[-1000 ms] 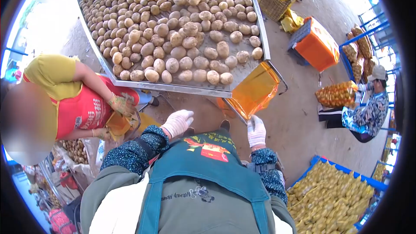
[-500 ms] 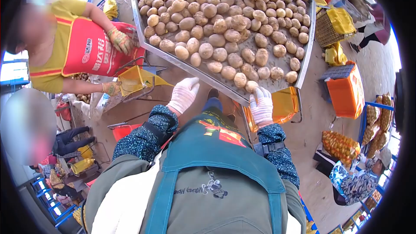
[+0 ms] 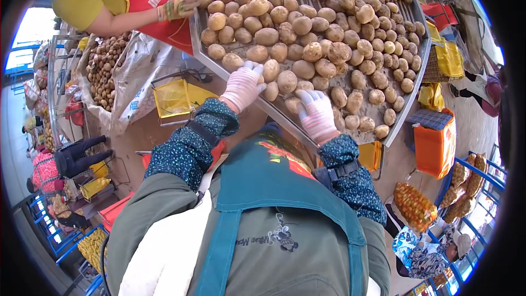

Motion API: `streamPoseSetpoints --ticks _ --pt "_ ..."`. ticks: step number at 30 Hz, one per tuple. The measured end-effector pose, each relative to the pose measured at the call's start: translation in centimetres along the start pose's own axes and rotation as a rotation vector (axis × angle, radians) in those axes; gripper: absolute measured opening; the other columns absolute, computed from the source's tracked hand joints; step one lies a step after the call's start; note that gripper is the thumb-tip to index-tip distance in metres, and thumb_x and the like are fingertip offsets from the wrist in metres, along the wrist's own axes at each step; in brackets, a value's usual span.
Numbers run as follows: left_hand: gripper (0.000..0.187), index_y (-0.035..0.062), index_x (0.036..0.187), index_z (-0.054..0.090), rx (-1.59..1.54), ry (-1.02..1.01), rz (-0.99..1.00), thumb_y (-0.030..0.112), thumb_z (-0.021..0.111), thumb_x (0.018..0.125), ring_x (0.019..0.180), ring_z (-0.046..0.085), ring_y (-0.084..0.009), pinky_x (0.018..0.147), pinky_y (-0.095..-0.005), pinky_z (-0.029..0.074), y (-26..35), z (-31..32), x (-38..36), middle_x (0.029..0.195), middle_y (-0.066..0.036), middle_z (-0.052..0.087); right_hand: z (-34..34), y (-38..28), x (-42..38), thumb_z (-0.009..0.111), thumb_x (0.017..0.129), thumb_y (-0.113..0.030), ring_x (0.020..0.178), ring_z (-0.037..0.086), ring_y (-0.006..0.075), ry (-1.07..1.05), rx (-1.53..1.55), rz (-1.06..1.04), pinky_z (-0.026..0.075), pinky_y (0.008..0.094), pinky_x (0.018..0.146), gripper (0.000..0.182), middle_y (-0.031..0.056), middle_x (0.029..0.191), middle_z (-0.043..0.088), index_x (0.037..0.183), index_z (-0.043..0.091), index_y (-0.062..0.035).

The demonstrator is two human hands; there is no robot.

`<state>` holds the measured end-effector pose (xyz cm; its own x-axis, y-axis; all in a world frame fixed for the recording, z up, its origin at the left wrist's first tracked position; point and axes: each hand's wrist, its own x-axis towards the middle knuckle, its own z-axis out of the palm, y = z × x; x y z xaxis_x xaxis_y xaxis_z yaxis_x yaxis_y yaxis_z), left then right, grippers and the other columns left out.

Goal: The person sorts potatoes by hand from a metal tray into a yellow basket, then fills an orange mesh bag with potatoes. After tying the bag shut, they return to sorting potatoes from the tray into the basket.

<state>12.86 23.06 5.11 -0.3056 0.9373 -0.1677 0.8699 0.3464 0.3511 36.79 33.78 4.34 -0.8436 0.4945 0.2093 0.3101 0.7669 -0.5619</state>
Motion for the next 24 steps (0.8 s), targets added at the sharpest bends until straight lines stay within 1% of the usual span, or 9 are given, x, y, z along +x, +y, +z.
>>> streamPoseSetpoints --ticks 6,8,10,12,14,16,18,20,24 --pt "0.042 0.0015 0.123 0.061 -1.162 0.071 -0.420 0.024 0.072 0.089 0.117 0.063 -0.0255 0.098 -0.0375 0.052 -4.2 -2.0 -1.4 0.126 -0.016 0.065 5.0 -2.0 10.6 0.073 0.081 -0.037 0.110 0.061 0.0346 -0.322 -0.243 0.089 0.048 0.0472 0.093 0.066 0.0158 0.116 0.066 0.137 0.052 -0.0093" --pt "0.042 0.0030 0.121 0.063 -2.254 -0.095 -0.359 0.028 0.073 0.088 0.114 0.064 -0.0284 0.097 -0.0424 0.052 -6.1 -2.1 -2.8 0.121 -0.016 0.067 6.3 -2.7 12.1 0.076 0.076 -0.045 0.110 0.063 0.0324 -0.461 -0.433 0.149 0.045 0.0479 0.094 0.073 0.0152 0.116 0.068 0.137 0.053 -0.0118" --pt "0.036 0.0046 0.117 0.062 -1.733 0.070 -0.231 0.028 0.070 0.092 0.104 0.065 -0.0299 0.091 -0.0494 0.053 -5.6 -2.4 -4.0 0.113 -0.015 0.067 6.8 -2.8 12.9 0.076 0.077 -0.046 0.110 0.063 0.0325 -0.503 -0.384 0.166 0.044 0.0477 0.095 0.074 0.0160 0.116 0.068 0.138 0.052 -0.0121" --pt "0.027 0.0059 0.114 0.060 -2.500 0.034 -0.659 0.026 0.064 0.097 0.097 0.065 -0.0289 0.085 -0.0506 0.054 -6.8 -0.9 -4.5 0.109 -0.012 0.066 6.4 -1.9 13.6 0.074 0.078 -0.049 0.108 0.065 0.0328 -0.559 -0.301 0.252 0.043 0.0473 0.097 0.076 0.0177 0.117 0.069 0.141 0.051 -0.0127" --pt "0.038 0.0020 0.123 0.062 -2.451 0.027 -0.749 0.030 0.062 0.098 0.099 0.068 -0.0342 0.081 -0.0477 0.060 -6.6 -0.4 -5.1 0.119 -0.019 0.067 5.5 -2.2 12.7 0.075 0.079 -0.035 0.109 0.065 0.0290 -0.545 -0.242 0.241 0.046 0.0438 0.099 0.074 0.0163 0.115 0.069 0.144 0.048 -0.0107" --pt "0.041 0.0036 0.125 0.063 -2.254 -0.001 -0.811 0.035 0.064 0.099 0.102 0.069 -0.0310 0.077 -0.0412 0.061 -5.3 -1.3 -5.4 0.124 -0.018 0.066 5.2 -2.7 11.1 0.075 0.079 -0.019 0.114 0.063 0.0234 -0.284 0.796 0.541 0.049 0.0375 0.100 0.073 0.0136 0.119 0.067 0.145 0.046 -0.0055" --pt "0.048 0.0045 0.131 0.060 -2.217 -0.061 -0.606 0.039 0.067 0.098 0.105 0.068 -0.0275 0.076 -0.0358 0.060 -4.2 -3.1 -5.5 0.129 -0.017 0.064 5.5 -3.3 9.4 0.074 0.080 -0.011 0.120 0.057 0.0193 -0.232 1.143 0.452 0.047 0.0318 0.104 0.079 0.0145 0.133 0.059 0.149 0.039 0.0024" --pt "0.055 0.0035 0.136 0.056 -2.468 -0.384 -0.424 0.039 0.070 0.096 0.109 0.067 -0.0269 0.078 -0.0354 0.060 -3.5 -4.2 -5.7 0.130 -0.017 0.063 3.6 -7.4 9.4 0.073 0.083 -0.017 0.126 0.055 0.0229 -0.280 1.143 0.401 0.045 0.0341 0.106 0.080 0.0188 0.134 0.058 0.152 0.036 0.0030" --pt "0.055 0.0044 0.134 0.056 -2.477 -0.331 -0.498 0.043 0.068 0.097 0.104 0.068 -0.0275 0.075 -0.0368 0.061 -5.5 0.2 -6.7 0.122 -0.015 0.066 5.2 -6.4 10.0 0.072 0.088 -0.031 0.132 0.051 0.0403 -0.359 0.467 -0.165 0.040 0.0430 0.112 0.078 0.0283 0.138 0.053 0.150 0.040 0.0037"
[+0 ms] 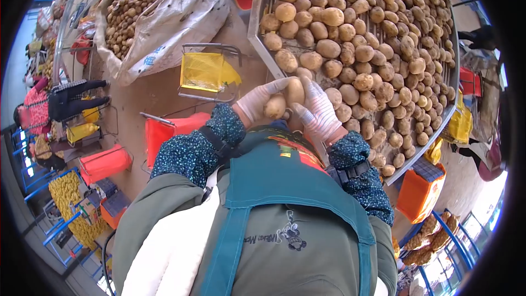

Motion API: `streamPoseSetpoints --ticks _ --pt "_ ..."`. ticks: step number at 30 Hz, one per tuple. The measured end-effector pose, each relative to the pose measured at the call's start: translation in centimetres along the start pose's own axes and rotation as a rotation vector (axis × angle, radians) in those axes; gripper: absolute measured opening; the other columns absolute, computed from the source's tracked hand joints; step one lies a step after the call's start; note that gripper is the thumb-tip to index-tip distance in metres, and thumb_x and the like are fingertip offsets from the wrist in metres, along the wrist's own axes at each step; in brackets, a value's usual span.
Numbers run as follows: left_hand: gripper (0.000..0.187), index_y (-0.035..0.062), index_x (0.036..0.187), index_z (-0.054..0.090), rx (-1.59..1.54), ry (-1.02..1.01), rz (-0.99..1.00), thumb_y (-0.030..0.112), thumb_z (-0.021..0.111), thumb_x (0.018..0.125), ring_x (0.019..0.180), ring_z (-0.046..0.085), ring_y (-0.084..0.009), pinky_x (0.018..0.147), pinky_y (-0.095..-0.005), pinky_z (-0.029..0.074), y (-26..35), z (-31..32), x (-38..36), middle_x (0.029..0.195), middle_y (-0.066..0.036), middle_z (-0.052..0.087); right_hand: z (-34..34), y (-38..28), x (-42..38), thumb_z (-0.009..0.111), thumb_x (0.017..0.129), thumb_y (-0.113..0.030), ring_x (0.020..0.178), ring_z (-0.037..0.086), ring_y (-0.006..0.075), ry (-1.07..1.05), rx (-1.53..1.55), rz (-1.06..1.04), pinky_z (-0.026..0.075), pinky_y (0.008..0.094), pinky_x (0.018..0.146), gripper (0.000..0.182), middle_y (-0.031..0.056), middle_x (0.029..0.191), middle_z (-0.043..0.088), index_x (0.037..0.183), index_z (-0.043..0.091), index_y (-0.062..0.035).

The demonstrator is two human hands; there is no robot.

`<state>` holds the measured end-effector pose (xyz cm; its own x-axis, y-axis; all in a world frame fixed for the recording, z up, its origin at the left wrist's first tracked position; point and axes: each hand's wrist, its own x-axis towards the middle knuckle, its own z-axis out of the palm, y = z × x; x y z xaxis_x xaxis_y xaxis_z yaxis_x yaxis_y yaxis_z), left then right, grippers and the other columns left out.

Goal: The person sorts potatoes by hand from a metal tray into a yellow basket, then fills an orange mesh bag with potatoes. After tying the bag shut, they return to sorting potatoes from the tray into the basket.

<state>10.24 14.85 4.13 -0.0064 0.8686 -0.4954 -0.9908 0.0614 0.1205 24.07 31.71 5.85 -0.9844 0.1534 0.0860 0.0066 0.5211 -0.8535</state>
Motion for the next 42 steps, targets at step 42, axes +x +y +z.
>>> streamPoseSetpoints --ticks 42 --pt "0.027 0.0080 0.109 0.061 2.722 0.061 0.648 0.019 0.062 0.084 0.093 0.063 -0.0284 0.077 -0.0448 0.050 -9.6 8.1 18.1 0.105 -0.014 0.061 -13.5 11.9 -13.4 0.069 0.085 -0.040 0.110 0.059 0.0340 0.493 -0.905 0.769 0.045 0.0510 0.094 0.037 0.0104 0.110 0.066 0.110 0.068 -0.0129"
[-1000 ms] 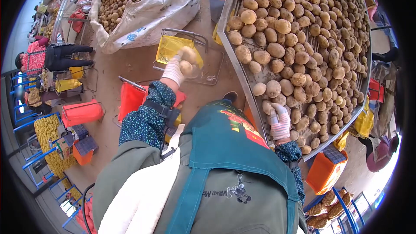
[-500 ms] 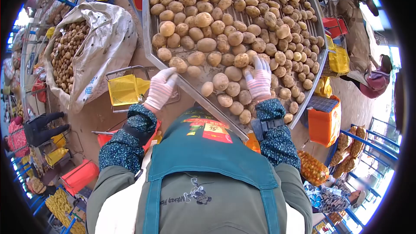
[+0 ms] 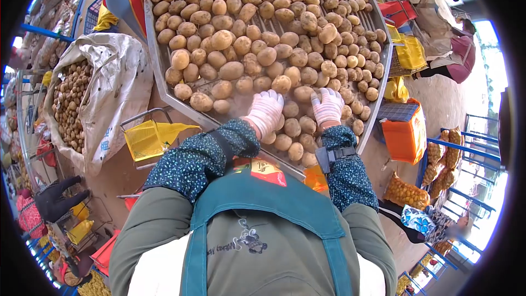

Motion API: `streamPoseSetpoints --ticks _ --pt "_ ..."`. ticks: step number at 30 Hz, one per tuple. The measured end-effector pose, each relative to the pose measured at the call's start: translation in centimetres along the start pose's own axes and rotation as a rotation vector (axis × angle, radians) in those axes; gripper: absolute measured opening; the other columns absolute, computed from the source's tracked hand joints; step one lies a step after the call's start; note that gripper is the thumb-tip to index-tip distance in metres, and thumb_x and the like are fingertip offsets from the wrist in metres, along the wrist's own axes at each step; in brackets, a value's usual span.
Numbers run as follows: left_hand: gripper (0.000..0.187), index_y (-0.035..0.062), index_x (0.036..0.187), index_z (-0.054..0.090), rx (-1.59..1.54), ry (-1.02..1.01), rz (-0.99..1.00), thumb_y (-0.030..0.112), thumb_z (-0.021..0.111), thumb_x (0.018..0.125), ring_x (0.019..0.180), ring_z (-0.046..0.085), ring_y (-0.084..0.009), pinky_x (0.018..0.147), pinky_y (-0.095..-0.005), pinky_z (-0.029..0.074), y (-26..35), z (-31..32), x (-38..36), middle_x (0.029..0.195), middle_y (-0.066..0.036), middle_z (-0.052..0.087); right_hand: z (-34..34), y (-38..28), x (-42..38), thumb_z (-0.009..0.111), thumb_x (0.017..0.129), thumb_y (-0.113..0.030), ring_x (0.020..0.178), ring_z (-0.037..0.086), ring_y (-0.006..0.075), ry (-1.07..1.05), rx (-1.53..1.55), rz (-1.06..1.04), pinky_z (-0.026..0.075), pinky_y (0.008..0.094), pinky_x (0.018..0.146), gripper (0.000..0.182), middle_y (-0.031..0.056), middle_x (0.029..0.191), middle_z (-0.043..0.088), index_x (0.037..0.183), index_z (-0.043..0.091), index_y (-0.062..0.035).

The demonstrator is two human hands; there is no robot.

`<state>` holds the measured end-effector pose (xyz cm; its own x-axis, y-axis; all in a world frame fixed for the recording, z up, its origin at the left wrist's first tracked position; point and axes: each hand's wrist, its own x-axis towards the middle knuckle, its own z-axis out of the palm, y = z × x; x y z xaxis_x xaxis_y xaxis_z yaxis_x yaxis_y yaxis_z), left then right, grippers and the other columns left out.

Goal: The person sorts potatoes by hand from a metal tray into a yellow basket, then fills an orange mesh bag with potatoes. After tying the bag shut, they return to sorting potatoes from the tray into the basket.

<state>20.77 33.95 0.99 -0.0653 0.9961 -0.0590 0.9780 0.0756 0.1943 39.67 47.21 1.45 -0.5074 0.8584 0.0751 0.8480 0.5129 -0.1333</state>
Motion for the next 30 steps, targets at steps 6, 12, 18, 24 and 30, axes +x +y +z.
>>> streamPoseSetpoints --ticks 6,12,18,24,30 --pt "0.037 0.0083 0.113 0.059 -0.200 -0.155 -0.107 0.029 0.070 0.085 0.094 0.067 -0.0372 0.075 -0.0513 0.055 0.4 -0.5 1.1 0.107 -0.018 0.062 -0.1 -4.9 4.1 0.068 0.078 -0.019 0.116 0.058 0.0359 -0.116 0.124 -0.363 0.050 0.0494 0.095 0.055 0.0157 0.127 0.061 0.131 0.058 -0.0119" --pt "0.052 0.0082 0.116 0.058 -0.311 -0.111 -0.031 0.035 0.081 0.078 0.096 0.065 -0.0372 0.082 -0.0487 0.053 -1.4 -0.4 1.5 0.107 -0.018 0.061 3.3 -7.0 6.3 0.071 0.076 -0.017 0.110 0.059 0.0334 -0.153 -0.195 -0.360 0.051 0.0459 0.091 0.058 0.0131 0.130 0.056 0.133 0.058 -0.0144" --pt "0.039 0.0102 0.107 0.062 -0.300 -0.148 -0.016 0.029 0.079 0.077 0.094 0.065 -0.0389 0.080 -0.0505 0.054 -1.8 -1.7 1.8 0.107 -0.020 0.061 0.2 -4.0 5.7 0.071 0.074 -0.017 0.106 0.058 0.0388 -0.068 0.253 -0.346 0.050 0.0471 0.092 0.048 0.0162 0.112 0.061 0.121 0.062 -0.0085" --pt "0.045 0.0080 0.119 0.059 -0.506 -0.163 -0.054 0.020 0.078 0.080 0.103 0.061 -0.0445 0.089 -0.0526 0.052 -1.7 -0.5 1.3 0.114 -0.025 0.056 2.4 -4.4 6.2 0.074 0.074 -0.021 0.104 0.060 0.0357 -0.065 -0.013 -0.431 0.051 0.0470 0.088 0.051 0.0153 0.107 0.063 0.123 0.061 -0.0126" --pt "0.057 0.0022 0.139 0.055 -2.041 -0.310 -0.355 0.019 0.074 0.089 0.121 0.061 -0.0240 0.100 -0.0389 0.054 -5.4 -6.1 -0.6 0.129 -0.012 0.062 -0.3 -4.2 4.5 0.064 0.096 -0.040 0.104 0.065 0.0201 -0.426 1.526 0.509 0.054 0.0331 0.082 0.044 0.0105 0.121 0.068 0.130 0.063 -0.0104"
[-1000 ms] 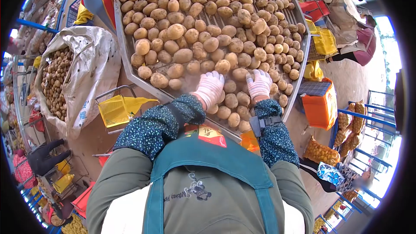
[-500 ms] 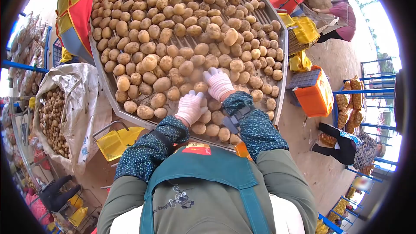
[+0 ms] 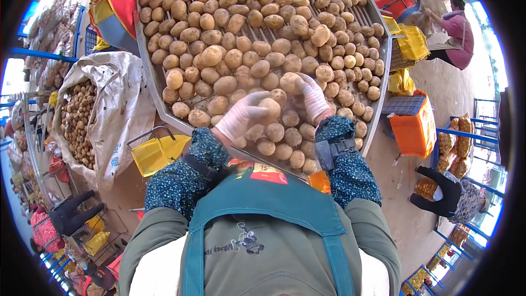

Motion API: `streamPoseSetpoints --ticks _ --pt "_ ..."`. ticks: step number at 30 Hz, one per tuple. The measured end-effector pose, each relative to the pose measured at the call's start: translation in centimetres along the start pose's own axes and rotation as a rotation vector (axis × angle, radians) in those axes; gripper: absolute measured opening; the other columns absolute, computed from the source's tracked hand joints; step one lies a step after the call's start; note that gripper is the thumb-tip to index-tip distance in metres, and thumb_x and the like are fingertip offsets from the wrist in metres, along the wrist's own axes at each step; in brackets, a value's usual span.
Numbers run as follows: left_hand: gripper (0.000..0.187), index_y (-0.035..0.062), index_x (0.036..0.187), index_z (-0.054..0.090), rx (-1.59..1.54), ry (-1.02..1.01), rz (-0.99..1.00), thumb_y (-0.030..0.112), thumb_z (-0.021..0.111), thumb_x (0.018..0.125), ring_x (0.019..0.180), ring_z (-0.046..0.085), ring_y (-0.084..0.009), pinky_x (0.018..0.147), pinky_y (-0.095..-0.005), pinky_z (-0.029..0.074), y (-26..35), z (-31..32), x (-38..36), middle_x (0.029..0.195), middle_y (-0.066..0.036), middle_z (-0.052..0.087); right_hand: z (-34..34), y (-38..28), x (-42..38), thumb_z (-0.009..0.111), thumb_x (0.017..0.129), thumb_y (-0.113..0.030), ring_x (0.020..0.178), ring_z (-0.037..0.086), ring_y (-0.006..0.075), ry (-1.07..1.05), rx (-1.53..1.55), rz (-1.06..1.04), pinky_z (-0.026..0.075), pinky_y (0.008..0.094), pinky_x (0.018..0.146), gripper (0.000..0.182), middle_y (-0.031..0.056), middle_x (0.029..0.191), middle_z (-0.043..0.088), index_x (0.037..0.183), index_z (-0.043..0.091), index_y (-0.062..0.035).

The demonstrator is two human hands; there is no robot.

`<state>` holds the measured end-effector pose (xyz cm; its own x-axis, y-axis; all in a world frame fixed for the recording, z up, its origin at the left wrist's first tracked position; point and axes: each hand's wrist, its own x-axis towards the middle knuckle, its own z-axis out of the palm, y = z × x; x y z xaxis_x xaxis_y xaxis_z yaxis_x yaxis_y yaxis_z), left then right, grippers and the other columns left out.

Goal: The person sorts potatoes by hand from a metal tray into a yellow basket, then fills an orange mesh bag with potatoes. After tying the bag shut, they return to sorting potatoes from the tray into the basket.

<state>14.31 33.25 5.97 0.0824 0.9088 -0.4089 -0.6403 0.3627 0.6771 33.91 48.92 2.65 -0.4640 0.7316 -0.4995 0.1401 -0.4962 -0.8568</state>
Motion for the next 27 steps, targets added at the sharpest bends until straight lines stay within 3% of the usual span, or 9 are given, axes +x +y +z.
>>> streamPoseSetpoints --ticks 2,4,8,13,14,18,20,24,27 --pt "0.056 0.0027 0.138 0.055 -0.418 -0.027 -0.088 0.033 0.071 0.094 0.118 0.063 -0.0250 0.100 -0.0425 0.054 0.2 -1.1 -0.4 0.128 -0.012 0.063 2.2 -1.4 -1.5 0.060 0.099 -0.042 0.102 0.064 0.0171 -0.014 0.196 0.098 0.053 0.0319 0.081 0.043 0.0080 0.118 0.069 0.128 0.064 -0.0100" --pt "0.057 0.0027 0.137 0.055 -0.446 -0.010 -0.131 0.040 0.068 0.096 0.115 0.064 -0.0254 0.100 -0.0433 0.054 -0.3 -2.3 0.1 0.126 -0.011 0.064 4.0 -1.2 -2.6 0.056 0.102 -0.044 0.099 0.064 0.0141 -0.037 0.392 0.219 0.053 0.0307 0.079 0.043 0.0054 0.116 0.069 0.126 0.065 -0.0095" --pt "0.059 0.0028 0.128 0.060 -0.444 0.135 -0.123 0.054 0.061 0.099 0.108 0.068 -0.0244 0.095 -0.0419 0.057 -0.3 -0.2 -1.3 0.119 -0.012 0.068 7.0 4.0 -3.0 0.049 0.105 -0.049 0.095 0.067 0.0192 -0.220 0.098 -0.122 0.053 0.0345 0.080 0.049 0.0060 0.102 0.073 0.115 0.069 -0.0052" --pt "0.054 0.0014 0.128 0.060 -0.490 0.063 -0.252 0.045 0.063 0.096 0.076 0.072 -0.0264 0.068 -0.0436 0.062 -1.2 -3.9 -6.6 0.109 -0.017 0.071 9.6 -1.5 -4.6 0.057 0.102 -0.039 0.095 0.068 0.0359 -0.437 -1.112 -0.460 0.054 0.0388 0.084 0.034 0.0142 0.107 0.073 0.110 0.070 -0.0080" --pt "0.054 0.0014 0.128 0.060 -0.494 0.069 -0.243 0.045 0.063 0.096 0.076 0.072 -0.0264 0.068 -0.0436 0.062 -1.6 -4.4 -7.7 0.109 -0.017 0.071 10.5 -3.0 -4.3 0.062 0.095 -0.026 0.101 0.064 0.0421 -0.408 -1.147 -0.415 0.054 0.0416 0.088 0.024 0.0170 0.109 0.071 0.111 0.070 -0.0108" --pt "0.061 0.0013 0.132 0.058 -0.564 0.161 0.131 0.047 0.065 0.092 0.071 0.069 -0.0266 0.060 -0.0413 0.058 -1.3 -8.0 -13.6 0.107 -0.018 0.070 9.3 -1.9 2.6 0.071 0.080 -0.021 0.117 0.059 0.0379 -0.029 -1.476 -0.838 0.053 0.0476 0.089 0.044 0.0157 0.129 0.062 0.122 0.061 -0.0118" --pt "0.063 0.0009 0.130 0.059 -0.554 0.358 0.308 0.050 0.065 0.092 0.070 0.070 -0.0247 0.057 -0.0425 0.060 -2.6 -12.3 -17.3 0.108 -0.019 0.071 8.8 -0.7 5.0 0.072 0.079 -0.019 0.118 0.057 0.0380 -0.048 -1.644 -0.787 0.053 0.0480 0.092 0.047 0.0140 0.131 0.058 0.124 0.059 -0.0122" --pt "0.042 0.0159 0.113 0.062 -0.604 0.940 0.268 0.050 0.067 0.090 0.066 0.066 -0.0230 0.053 -0.0406 0.056 -5.3 -22.4 -24.1 0.099 -0.010 0.071 10.3 -2.5 5.1 0.077 0.076 -0.021 0.119 0.058 0.0388 -0.208 -1.754 -0.530 0.054 0.0471 0.096 0.061 0.0159 0.133 0.057 0.133 0.057 -0.0133" --pt "0.043 0.0174 0.114 0.062 -0.673 1.106 0.224 0.054 0.063 0.092 0.080 0.067 -0.0252 0.070 -0.0491 0.056 -7.7 -29.2 -26.4 0.101 -0.010 0.070 9.0 -2.0 4.0 0.079 0.074 -0.021 0.114 0.060 0.0368 -0.172 -1.527 -0.629 0.054 0.0472 0.094 0.061 0.0178 0.129 0.060 0.132 0.060 -0.0134"
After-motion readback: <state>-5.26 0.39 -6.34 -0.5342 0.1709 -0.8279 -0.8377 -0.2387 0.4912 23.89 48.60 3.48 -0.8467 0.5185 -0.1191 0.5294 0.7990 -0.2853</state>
